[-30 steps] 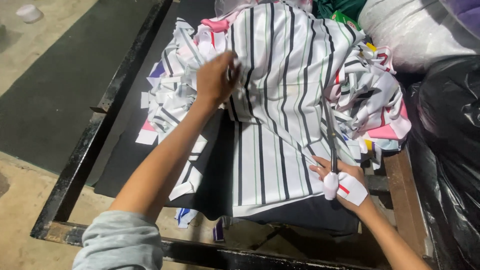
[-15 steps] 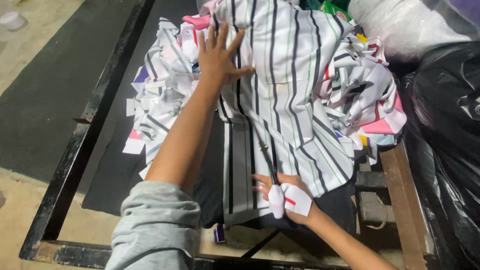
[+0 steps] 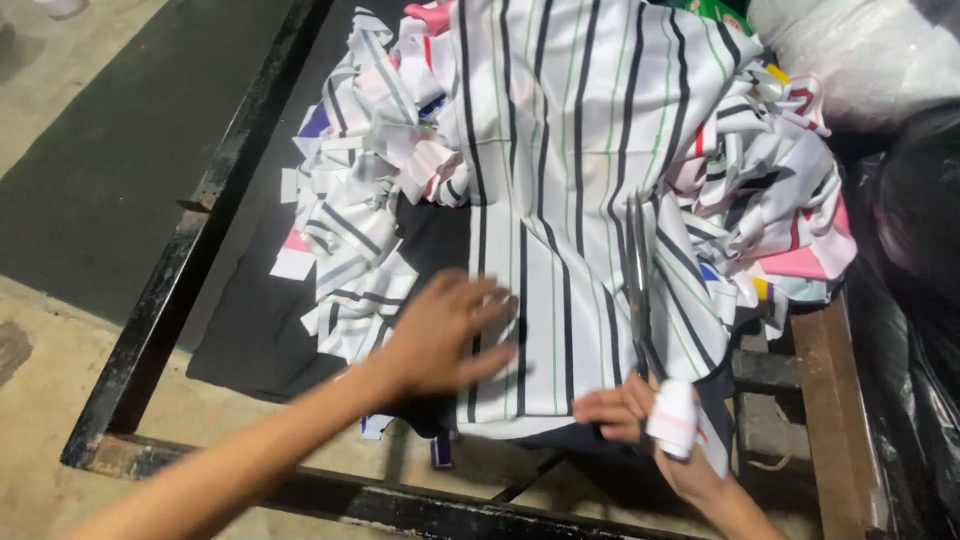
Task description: Cutting long strips of striped fabric from a pile using scissors
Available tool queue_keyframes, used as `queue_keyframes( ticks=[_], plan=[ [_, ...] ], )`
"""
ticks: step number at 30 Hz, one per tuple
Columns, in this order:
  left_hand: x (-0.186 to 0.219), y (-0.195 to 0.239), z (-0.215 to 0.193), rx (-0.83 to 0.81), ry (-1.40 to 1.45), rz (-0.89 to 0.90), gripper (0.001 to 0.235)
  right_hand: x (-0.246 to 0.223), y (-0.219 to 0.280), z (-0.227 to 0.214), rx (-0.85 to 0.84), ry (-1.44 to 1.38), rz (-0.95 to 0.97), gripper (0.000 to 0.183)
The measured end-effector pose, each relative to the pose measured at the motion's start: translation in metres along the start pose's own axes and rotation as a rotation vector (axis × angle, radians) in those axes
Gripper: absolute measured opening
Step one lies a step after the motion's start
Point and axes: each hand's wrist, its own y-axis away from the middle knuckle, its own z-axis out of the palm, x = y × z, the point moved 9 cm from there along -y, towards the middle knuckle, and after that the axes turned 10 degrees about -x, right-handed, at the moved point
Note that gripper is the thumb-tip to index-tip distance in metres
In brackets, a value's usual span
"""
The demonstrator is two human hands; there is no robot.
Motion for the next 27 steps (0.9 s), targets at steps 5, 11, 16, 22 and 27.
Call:
queue_keyframes(
  ticks=[5, 11, 16, 22, 27],
  plan=[
    [0.006, 0.053, 0.053, -0.251, -0.107, -0.107, 0.091, 0.019, 0.047, 0.012, 0.136, -0.119, 0.325, 0.056],
    [-0.035, 0.02, 0.065, -0.359, -0.198, -0.123, 0.1, 0.084, 0.077, 0.036, 0.03, -0.274, 0.713, 0.096],
    [-0.042, 0.014, 0.061, -0.38, -0.179, -0.081, 0.106, 0.057, 0.084, 0.067, -0.096, -0.263, 0.551, 0.064],
    [-0.016, 0.047, 0.038, -0.24, -0.021, -0.013, 0.097, 0.028, 0.087, 0.053, 0.084, -0.267, 0.438, 0.067],
    [0.016, 0.067, 0.012, -0.043, -0.043, 0.191, 0.032, 0.133, 0.114, 0.064, -0.136, -0.691, 0.833, 0.102]
  ],
)
